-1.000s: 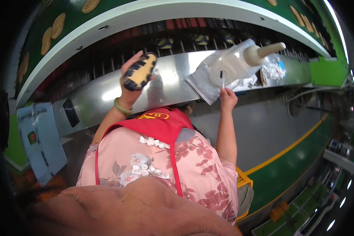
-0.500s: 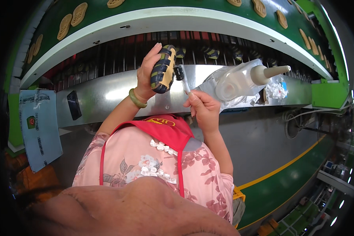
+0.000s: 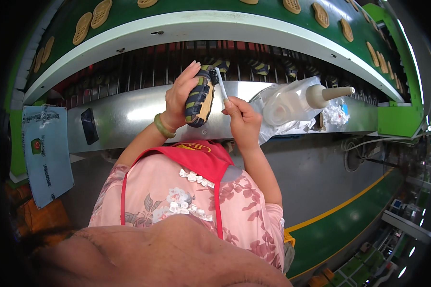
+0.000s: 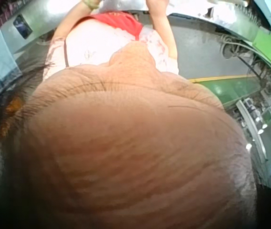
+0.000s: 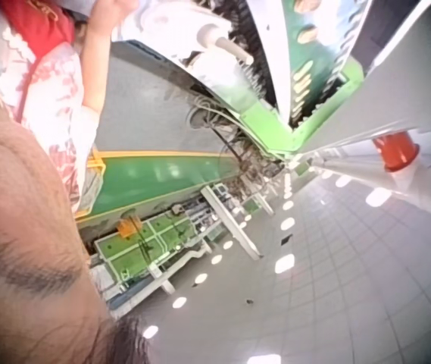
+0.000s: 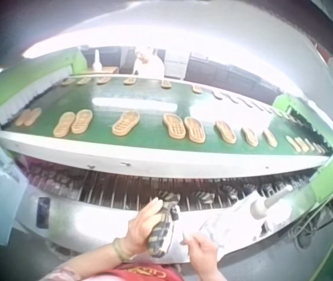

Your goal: The person picks up shoe uppers from a conveyor, applies adhesive around the edges using a brush, and places them back onto the conveyor.

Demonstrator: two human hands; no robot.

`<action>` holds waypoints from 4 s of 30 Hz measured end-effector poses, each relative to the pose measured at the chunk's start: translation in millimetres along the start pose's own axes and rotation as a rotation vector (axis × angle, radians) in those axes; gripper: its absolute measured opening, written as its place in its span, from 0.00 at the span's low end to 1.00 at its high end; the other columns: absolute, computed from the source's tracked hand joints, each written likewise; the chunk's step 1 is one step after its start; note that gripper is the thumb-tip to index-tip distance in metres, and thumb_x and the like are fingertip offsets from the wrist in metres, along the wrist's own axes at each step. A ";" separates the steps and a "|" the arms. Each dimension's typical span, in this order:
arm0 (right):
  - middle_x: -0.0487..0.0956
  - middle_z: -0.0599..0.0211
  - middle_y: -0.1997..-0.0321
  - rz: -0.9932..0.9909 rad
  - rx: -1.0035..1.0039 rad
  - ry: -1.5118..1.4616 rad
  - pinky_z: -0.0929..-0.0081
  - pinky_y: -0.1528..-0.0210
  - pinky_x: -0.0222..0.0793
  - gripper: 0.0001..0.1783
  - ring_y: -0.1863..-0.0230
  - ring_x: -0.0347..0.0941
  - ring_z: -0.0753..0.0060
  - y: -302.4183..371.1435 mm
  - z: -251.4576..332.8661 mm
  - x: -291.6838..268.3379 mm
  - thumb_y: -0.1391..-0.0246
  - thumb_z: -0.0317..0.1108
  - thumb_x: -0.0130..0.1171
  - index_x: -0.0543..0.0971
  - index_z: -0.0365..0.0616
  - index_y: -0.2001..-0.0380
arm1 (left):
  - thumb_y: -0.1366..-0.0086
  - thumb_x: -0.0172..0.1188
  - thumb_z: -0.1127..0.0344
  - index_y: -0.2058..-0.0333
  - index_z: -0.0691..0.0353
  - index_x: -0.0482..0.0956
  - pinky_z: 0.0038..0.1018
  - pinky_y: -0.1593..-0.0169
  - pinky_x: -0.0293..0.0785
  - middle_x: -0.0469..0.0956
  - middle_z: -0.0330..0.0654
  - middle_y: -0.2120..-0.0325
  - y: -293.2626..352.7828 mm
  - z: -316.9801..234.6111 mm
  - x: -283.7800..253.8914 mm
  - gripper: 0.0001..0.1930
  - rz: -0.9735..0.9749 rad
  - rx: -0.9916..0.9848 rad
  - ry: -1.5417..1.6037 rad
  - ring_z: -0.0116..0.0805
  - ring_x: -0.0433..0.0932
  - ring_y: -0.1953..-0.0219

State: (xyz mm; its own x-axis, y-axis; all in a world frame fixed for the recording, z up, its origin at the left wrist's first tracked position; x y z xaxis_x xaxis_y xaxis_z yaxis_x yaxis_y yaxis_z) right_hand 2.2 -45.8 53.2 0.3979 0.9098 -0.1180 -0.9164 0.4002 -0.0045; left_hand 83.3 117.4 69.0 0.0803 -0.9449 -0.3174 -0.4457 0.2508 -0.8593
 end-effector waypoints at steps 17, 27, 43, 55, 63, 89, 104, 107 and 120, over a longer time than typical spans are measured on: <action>0.80 0.69 0.75 0.157 -0.088 0.123 0.86 0.71 0.65 0.09 0.74 0.71 0.84 -7.6 17.6 -9.6 0.56 0.25 0.66 0.82 0.37 0.68 | 0.56 0.66 0.72 0.55 0.62 0.67 0.34 0.53 0.75 0.70 0.54 0.50 -1.6 18.1 -0.8 0.27 0.039 -0.098 -0.011 0.53 0.72 0.49; 0.80 0.66 0.74 0.205 -0.163 0.166 0.85 0.71 0.66 0.09 0.73 0.73 0.82 -3.2 21.9 -13.0 0.59 0.23 0.67 0.82 0.36 0.70 | 0.57 0.68 0.74 0.53 0.62 0.66 0.33 0.50 0.72 0.70 0.55 0.50 4.4 18.1 2.6 0.30 0.126 -0.248 0.095 0.51 0.73 0.50; 0.80 0.67 0.73 0.242 -0.187 0.138 0.85 0.68 0.69 0.09 0.72 0.74 0.82 -23.2 35.2 -15.7 0.61 0.21 0.68 0.82 0.36 0.72 | 0.59 0.71 0.78 0.51 0.60 0.65 0.29 0.55 0.72 0.77 0.40 0.63 6.8 14.1 6.8 0.35 0.700 -0.816 0.943 0.30 0.75 0.58; 0.80 0.68 0.74 0.184 -0.088 0.182 0.85 0.69 0.68 0.08 0.72 0.73 0.83 -29.7 20.7 -19.4 0.60 0.23 0.67 0.82 0.36 0.72 | 0.54 0.70 0.62 0.40 0.65 0.57 0.27 0.46 0.67 0.72 0.42 0.54 27.5 23.7 5.2 0.44 0.643 -0.974 1.405 0.30 0.72 0.52; 0.80 0.69 0.74 0.194 -0.061 0.308 0.86 0.69 0.68 0.08 0.73 0.73 0.84 -22.0 8.3 -19.1 0.60 0.25 0.68 0.82 0.36 0.72 | 0.36 0.54 0.54 0.39 0.67 0.55 0.26 0.51 0.74 0.71 0.46 0.51 49.7 27.1 15.6 0.33 0.238 -1.144 1.576 0.30 0.74 0.53; 0.77 0.71 0.78 0.114 0.057 -0.038 0.86 0.69 0.67 0.08 0.74 0.71 0.84 -9.0 -20.4 1.2 0.50 0.29 0.62 0.80 0.34 0.68 | 0.37 0.53 0.63 0.39 0.64 0.58 0.24 0.50 0.70 0.72 0.45 0.51 45.3 25.0 11.2 0.29 0.144 -1.141 1.216 0.28 0.73 0.53; 0.80 0.68 0.75 0.214 0.065 0.190 0.86 0.70 0.67 0.10 0.74 0.72 0.84 -5.2 -23.5 -9.2 0.61 0.27 0.69 0.82 0.36 0.72 | 0.32 0.45 0.59 0.47 0.66 0.67 0.24 0.55 0.74 0.75 0.43 0.58 58.7 32.8 18.2 0.20 -0.019 -1.288 1.365 0.28 0.76 0.59; 0.80 0.69 0.76 0.203 0.087 0.178 0.86 0.70 0.67 0.10 0.74 0.72 0.84 -0.2 -24.2 -8.4 0.61 0.27 0.69 0.82 0.36 0.72 | 0.32 0.45 0.59 0.49 0.65 0.68 0.23 0.57 0.75 0.76 0.42 0.59 59.0 32.0 18.2 0.19 -0.072 -1.340 1.372 0.27 0.77 0.61; 0.80 0.70 0.74 0.167 0.090 0.068 0.86 0.67 0.67 0.09 0.71 0.72 0.84 6.5 -20.5 -9.0 0.59 0.25 0.67 0.82 0.35 0.70 | 0.33 0.47 0.55 0.53 0.61 0.71 0.18 0.78 0.75 0.77 0.38 0.68 52.1 24.3 16.1 0.17 0.006 -1.442 1.346 0.24 0.78 0.75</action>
State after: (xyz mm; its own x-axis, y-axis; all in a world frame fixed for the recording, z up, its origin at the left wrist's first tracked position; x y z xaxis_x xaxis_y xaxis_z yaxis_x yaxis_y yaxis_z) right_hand -8.2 -53.6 33.8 0.2341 0.9560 -0.1766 -0.9606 0.2554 0.1093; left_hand 83.0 120.4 9.3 -0.2260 -0.6389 0.7354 -0.7675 0.5816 0.2695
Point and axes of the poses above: each hand's wrist, its own y-axis away from the middle knuckle, its own x-axis out of the palm, z = x × y, the point moved 4 cm from there along -y, towards the middle knuckle
